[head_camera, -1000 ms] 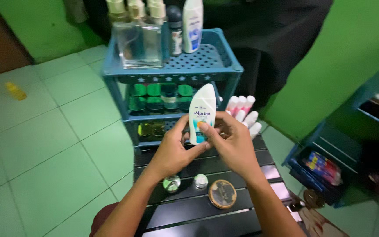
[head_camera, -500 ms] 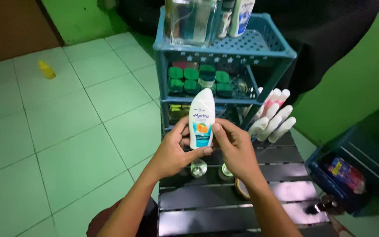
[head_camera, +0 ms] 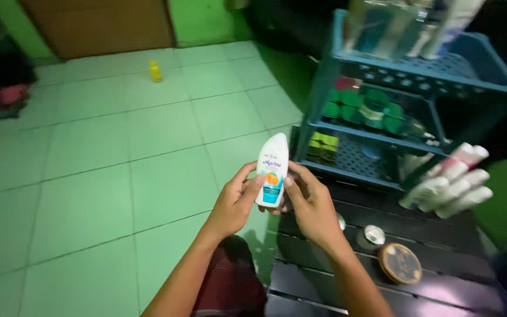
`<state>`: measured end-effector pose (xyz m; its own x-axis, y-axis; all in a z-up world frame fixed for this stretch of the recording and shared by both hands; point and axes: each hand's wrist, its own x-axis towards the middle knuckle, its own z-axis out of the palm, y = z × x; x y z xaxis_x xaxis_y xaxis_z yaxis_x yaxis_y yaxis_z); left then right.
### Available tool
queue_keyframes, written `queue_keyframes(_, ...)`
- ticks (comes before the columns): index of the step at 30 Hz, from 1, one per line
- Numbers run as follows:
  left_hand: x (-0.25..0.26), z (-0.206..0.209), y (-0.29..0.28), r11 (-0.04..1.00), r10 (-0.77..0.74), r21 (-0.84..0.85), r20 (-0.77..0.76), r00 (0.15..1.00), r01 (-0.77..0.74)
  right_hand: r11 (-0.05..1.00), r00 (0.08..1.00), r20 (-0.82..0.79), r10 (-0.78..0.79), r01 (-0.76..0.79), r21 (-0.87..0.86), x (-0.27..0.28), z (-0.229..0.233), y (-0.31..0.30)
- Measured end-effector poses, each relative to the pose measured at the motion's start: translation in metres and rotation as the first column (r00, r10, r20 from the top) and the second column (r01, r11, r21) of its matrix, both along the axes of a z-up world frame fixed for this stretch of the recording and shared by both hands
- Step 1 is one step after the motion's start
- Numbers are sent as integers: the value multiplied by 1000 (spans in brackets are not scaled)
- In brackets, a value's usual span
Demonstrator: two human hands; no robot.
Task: The person organizes various bottles and containers on a blue plastic rack. They pick up bottles from a table, place them on the rack, and adjust their positions. The person also handles small jars, opening and closing them.
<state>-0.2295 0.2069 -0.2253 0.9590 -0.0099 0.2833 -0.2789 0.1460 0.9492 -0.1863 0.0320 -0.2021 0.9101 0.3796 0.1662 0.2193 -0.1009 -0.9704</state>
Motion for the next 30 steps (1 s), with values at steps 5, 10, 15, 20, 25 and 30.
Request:
queue_keyframes(5, -18, -4, 37, 990, 136, -44, -34, 990, -137, 992, 992, 18, 125, -125, -24, -8, -1, 40)
queue_keyframes(10, -29, -3, 53, 974, 214, -78, -25, 977, -215, 984, 986, 7, 168, -167, -63, -23, 4, 64)
queue_keyframes(15, -34, -6, 53, 967, 222, -131, 16, 975, -218, 979, 984, -14, 175, -175, -100, -30, 8, 69)
queue_keyframes(20, -36, -7, 48, 969, 220, -117, 21, 975, -216, 983, 985, -6, 173, -173, -59, -34, 6, 63)
queue_keyframes(25, -35, -9, 37, 971, 222, -102, 33, 974, -218, 988, 990, 33, 140, -137, -71, -34, -3, 49)
queue_keyframes(30, -21, -13, 8, 976, 207, 35, 155, 966, -215, 997, 995, 91, 49, -54, 52, -26, -11, 17)
